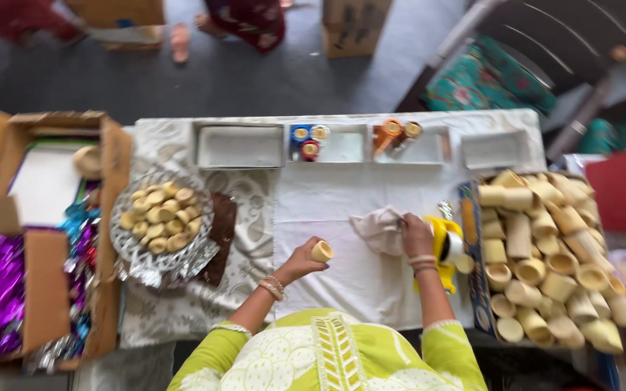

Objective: The person wraps small wooden cones in shiny metallic foil sheets. They pick up a cone, wrap it in foil, and then place the wrapped item into a white tray. The person repeats this process with different colored foils.

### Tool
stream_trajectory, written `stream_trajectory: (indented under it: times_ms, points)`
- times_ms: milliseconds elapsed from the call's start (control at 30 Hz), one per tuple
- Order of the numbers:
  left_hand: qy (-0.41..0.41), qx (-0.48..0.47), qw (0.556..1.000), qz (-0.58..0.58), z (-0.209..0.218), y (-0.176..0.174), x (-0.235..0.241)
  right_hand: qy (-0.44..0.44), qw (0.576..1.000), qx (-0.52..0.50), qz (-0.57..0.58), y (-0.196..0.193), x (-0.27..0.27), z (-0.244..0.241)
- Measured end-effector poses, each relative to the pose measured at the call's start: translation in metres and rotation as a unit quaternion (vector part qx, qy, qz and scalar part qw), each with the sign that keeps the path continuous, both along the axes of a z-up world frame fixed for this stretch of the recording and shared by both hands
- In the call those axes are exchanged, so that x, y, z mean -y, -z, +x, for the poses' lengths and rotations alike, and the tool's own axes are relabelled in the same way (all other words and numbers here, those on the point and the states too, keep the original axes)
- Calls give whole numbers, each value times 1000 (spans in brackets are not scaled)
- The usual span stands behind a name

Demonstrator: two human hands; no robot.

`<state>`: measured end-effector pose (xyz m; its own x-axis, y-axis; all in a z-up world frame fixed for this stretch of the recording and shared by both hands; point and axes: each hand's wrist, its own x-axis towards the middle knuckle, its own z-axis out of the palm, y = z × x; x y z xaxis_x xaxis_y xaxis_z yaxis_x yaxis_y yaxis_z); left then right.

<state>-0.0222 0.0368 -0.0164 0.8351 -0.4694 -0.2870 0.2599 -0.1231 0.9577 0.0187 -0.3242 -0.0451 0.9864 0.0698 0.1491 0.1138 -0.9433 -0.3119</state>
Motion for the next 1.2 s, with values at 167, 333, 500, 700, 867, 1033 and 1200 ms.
stream_trajectory:
  times_ms: [167, 333, 500, 700, 867, 1033, 1200]
  points:
    - [-46, -60, 997, -1, -4, 63, 11, 52, 939, -98, 326, -7, -97, -30]
    - [-57, 13, 998, 23, -2, 61, 16, -124, 950, 58, 279, -64, -188, -58]
    - [-53, 227, 959, 163, -15, 2, 26, -15, 962, -67, 266, -18, -176, -64]
    - [-44, -176, 978, -101, 12, -39, 37, 170, 529, -164, 815, -33, -151, -51]
    - [-157, -73, 967, -185, 19, -34, 69, 75, 836, 44, 542, -62, -183, -53]
    - [-92, 415, 897, 117, 20, -78, 64, 190, 404, -117, 887, -77, -180, -46]
    - [19, 604, 780, 163, 21, -66, 64, 172, 463, -184, 850, -44, -157, -59]
